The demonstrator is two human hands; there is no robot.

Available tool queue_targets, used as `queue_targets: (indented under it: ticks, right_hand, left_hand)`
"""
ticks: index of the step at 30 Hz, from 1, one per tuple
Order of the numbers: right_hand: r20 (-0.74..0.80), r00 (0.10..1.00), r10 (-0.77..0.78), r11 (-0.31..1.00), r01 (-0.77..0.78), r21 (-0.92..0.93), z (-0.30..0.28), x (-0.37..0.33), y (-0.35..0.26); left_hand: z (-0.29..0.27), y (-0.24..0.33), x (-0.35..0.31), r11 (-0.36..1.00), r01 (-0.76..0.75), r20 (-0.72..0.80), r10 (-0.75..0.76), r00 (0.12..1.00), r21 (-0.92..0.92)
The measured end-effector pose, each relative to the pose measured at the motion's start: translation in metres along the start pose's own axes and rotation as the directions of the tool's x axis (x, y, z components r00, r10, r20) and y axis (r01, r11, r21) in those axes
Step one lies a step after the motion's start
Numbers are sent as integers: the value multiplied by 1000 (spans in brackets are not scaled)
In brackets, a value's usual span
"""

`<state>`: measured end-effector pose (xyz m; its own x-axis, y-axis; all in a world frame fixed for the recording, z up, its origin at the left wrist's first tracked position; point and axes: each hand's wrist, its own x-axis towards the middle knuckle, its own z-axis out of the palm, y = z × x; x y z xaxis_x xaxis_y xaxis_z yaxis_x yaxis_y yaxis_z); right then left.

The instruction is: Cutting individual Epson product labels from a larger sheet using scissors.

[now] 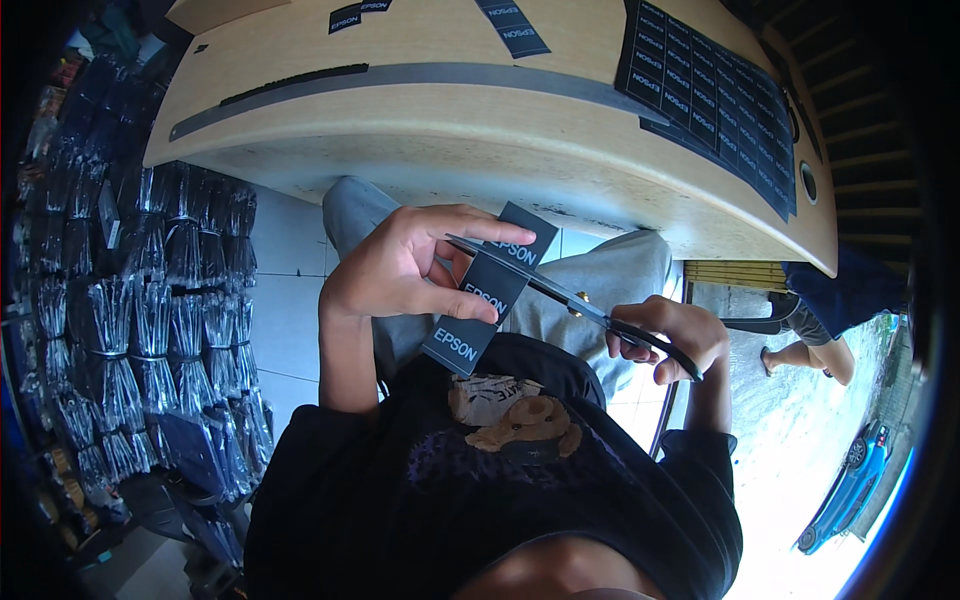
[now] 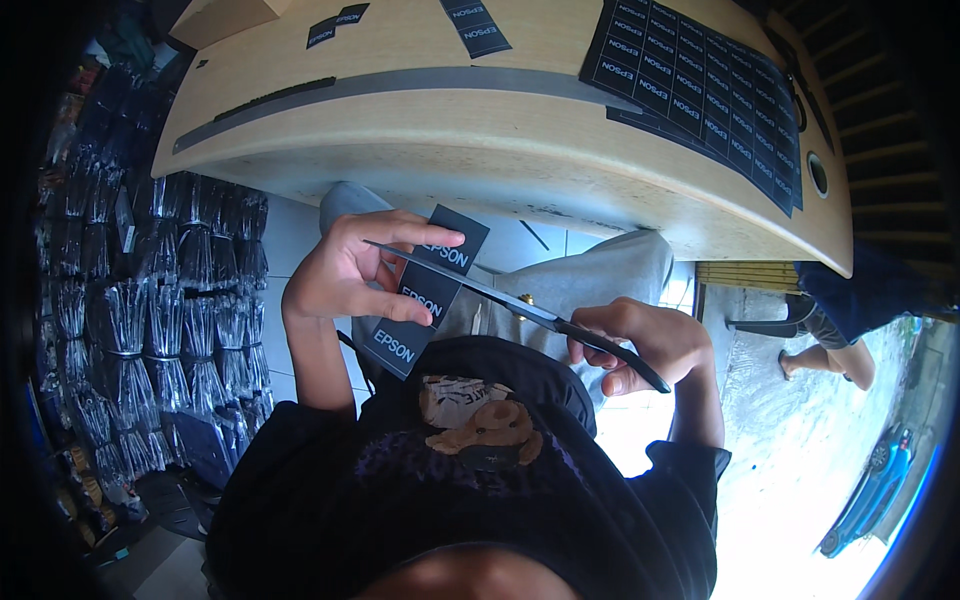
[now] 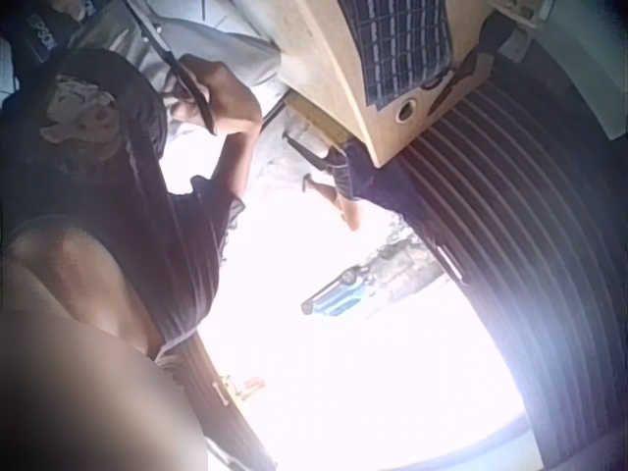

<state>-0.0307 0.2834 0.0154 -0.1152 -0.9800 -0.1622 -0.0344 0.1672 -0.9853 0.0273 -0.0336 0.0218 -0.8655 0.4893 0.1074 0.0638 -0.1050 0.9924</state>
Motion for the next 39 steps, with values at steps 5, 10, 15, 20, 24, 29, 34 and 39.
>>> queue_targets:
  ticks: [5, 10, 15, 20, 24, 29, 34, 39]
  right_hand:
    - [7, 1000, -16, 1000, 16, -4, -1, 1, 1]
    - [-6, 1000, -13, 1000, 13, 14, 1, 0, 2]
    - [-6, 1000, -4, 1000, 4, 18, 1, 2, 1]
    - [-23, 1000, -12, 1000, 13, 23, 2, 1, 4]
    - [2, 1000, 15, 1000, -15, 27, 1, 1, 5]
    - [-5, 1000, 26, 999, -26, 37, 3, 0, 3]
    - [-33, 999, 10, 1000, -9, 29, 7, 2, 2]
    - [-41, 998, 44, 998, -43, 40, 9, -1, 4]
  left_hand:
    - [-1, -1, 0, 999, -23, -3, 23, 1000, 42]
    - [0, -1, 0, 999, -1, -3, 2, 1000, 45]
    - [1, 2, 1, 1000, -6, -23, 7, 1000, 26]
    - [0, -4, 1, 999, -29, -15, 30, 999, 37]
    - [0, -5, 0, 1000, -22, -21, 23, 1000, 18]
    - [-1, -3, 1, 1000, 0, -14, 0, 1000, 14]
    - [0, 0, -2, 1000, 0, -39, 1, 999, 16]
    - [-2, -1, -2, 997, 63, 0, -63, 998, -41]
